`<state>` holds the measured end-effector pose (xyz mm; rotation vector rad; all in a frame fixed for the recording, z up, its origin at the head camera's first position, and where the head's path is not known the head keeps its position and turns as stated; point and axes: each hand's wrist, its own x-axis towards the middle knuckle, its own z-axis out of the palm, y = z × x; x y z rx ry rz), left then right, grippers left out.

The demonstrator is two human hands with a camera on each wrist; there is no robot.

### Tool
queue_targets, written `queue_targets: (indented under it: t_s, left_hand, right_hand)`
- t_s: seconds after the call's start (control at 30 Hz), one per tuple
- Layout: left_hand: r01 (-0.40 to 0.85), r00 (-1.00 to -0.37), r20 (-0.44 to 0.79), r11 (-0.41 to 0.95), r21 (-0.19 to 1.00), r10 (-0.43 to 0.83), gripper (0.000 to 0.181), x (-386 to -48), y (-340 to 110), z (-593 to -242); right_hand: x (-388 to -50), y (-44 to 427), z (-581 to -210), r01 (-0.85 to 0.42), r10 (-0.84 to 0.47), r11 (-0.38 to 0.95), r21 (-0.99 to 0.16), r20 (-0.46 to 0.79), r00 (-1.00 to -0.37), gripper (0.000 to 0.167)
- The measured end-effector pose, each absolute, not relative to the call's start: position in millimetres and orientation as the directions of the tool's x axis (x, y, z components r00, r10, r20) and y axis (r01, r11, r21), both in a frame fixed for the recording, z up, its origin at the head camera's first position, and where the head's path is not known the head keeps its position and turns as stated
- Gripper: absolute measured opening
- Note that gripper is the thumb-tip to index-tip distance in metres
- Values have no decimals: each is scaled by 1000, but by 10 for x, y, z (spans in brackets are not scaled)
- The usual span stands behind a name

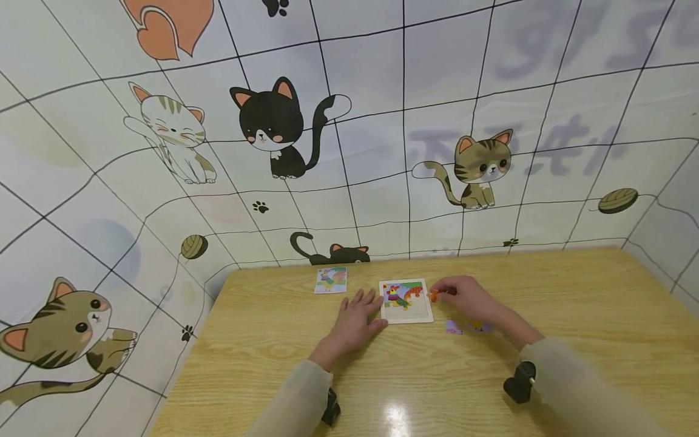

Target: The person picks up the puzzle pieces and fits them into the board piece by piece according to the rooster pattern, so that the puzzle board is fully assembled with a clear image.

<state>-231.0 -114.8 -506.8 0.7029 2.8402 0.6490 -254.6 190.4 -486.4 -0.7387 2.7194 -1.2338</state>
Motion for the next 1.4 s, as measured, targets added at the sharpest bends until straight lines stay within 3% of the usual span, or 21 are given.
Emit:
queue_targets:
  t_s: [0.17, 0.4, 1.4]
  left_hand:
    - [416, -881, -24, 798, 436, 472, 59, -2318, -1148, -5093]
    - [412, -883, -25, 800, 435, 468, 59, -2322, -1157, -5123]
    - [412, -884, -27, 805, 427, 467, 58, -2307, -1140, -5080]
  right_hand:
    - [-2558, 1687, -4865, -360, -447, 536, -763, 105, -888, 16]
    - [-2588, 1526, -4891, -387, -455, 557, -735, 119, -882, 17]
    - [-2671, 1426, -5052, -383, -414, 638, -668, 122, -902, 14]
